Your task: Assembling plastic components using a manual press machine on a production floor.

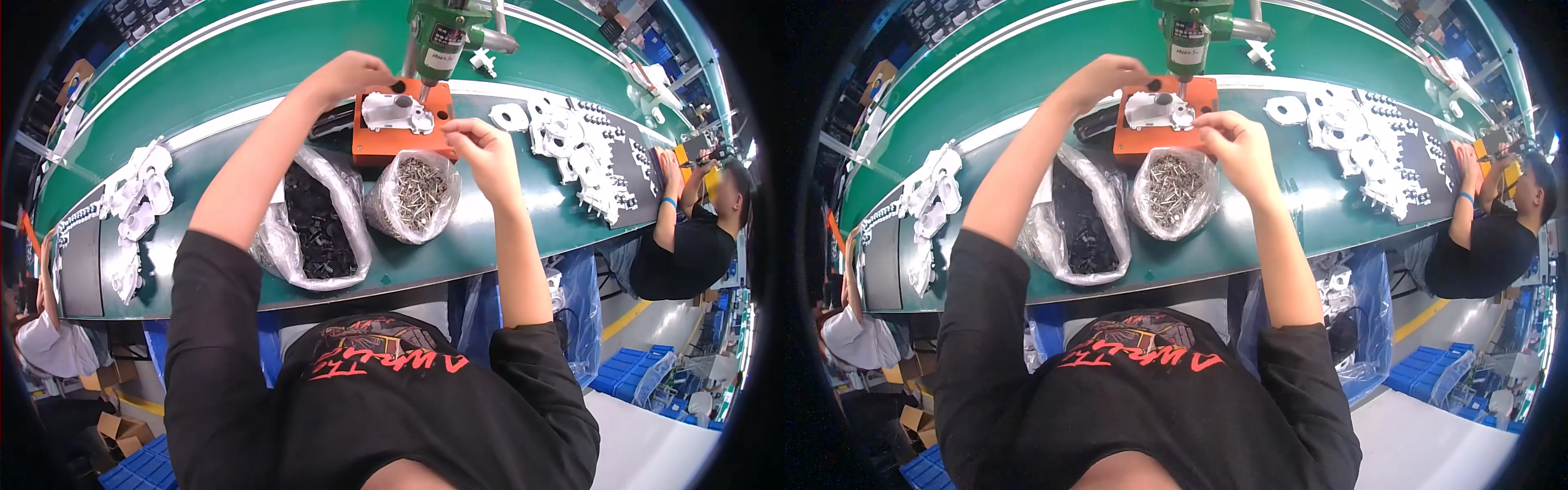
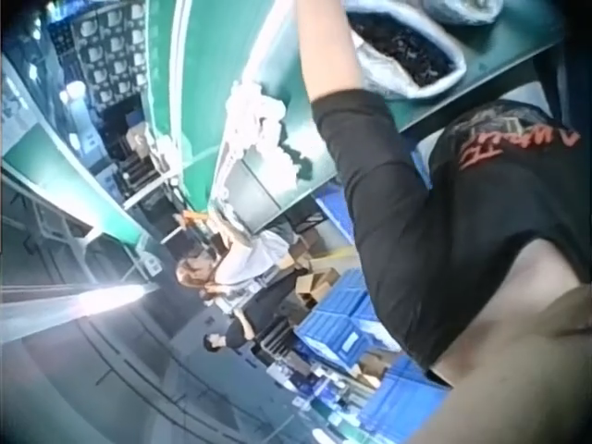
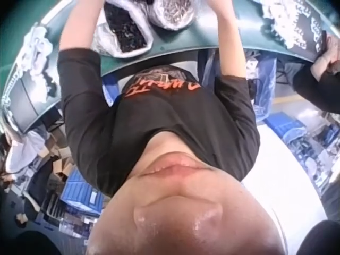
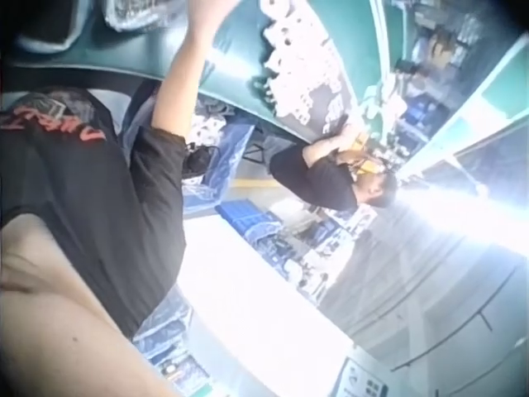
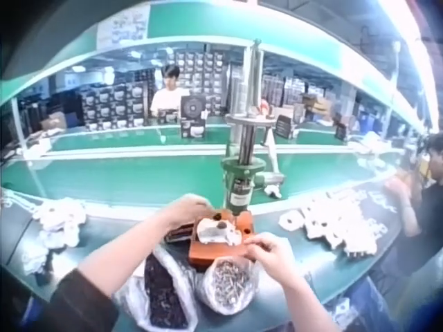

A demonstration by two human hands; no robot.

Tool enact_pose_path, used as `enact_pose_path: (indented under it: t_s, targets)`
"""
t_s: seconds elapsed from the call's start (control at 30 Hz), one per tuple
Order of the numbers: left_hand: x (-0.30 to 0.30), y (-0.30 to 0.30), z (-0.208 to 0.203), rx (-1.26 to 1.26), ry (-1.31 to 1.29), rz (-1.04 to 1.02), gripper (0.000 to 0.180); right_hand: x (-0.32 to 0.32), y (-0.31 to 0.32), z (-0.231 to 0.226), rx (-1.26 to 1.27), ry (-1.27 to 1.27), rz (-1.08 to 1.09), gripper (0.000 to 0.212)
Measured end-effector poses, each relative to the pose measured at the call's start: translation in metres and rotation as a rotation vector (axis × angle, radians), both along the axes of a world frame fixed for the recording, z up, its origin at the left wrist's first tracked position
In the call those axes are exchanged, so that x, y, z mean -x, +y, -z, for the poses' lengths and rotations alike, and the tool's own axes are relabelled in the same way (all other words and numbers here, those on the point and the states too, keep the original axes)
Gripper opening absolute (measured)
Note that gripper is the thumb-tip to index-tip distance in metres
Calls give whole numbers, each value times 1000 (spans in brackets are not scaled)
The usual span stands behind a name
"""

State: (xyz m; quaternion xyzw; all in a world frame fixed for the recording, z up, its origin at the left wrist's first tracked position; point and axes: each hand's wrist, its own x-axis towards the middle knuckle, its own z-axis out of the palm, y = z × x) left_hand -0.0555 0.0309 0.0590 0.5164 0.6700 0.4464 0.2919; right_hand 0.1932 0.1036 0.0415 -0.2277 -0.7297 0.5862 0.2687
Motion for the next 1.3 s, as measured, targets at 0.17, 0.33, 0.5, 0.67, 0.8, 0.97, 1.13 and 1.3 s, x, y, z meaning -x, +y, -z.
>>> enact_pose_path:
  t_s: [0.17,0.33,0.5,0.67,0.8,0.97,1.13,1.3]
  targets:
    - [-15,63,5,260,277,173,18,16,43,16,-107,-5,173,24]
    - [-10,77,7,428,346,215,18,39,58,18,-134,-74,225,21]
    - [-12,73,2,411,381,250,22,56,57,28,-67,-27,195,19]
    - [-14,66,7,207,509,199,27,66,57,45,-125,7,160,19]
    - [-27,33,11,111,362,-120,27,70,54,46,-217,-26,160,19]
    - [-51,-17,28,-61,571,-55,30,70,47,43,-440,-79,203,16]
    - [-53,-29,54,-275,758,39,28,74,46,47,-567,-43,242,17]
    - [-58,-31,55,-294,851,25,22,71,47,49,-517,-43,229,18]
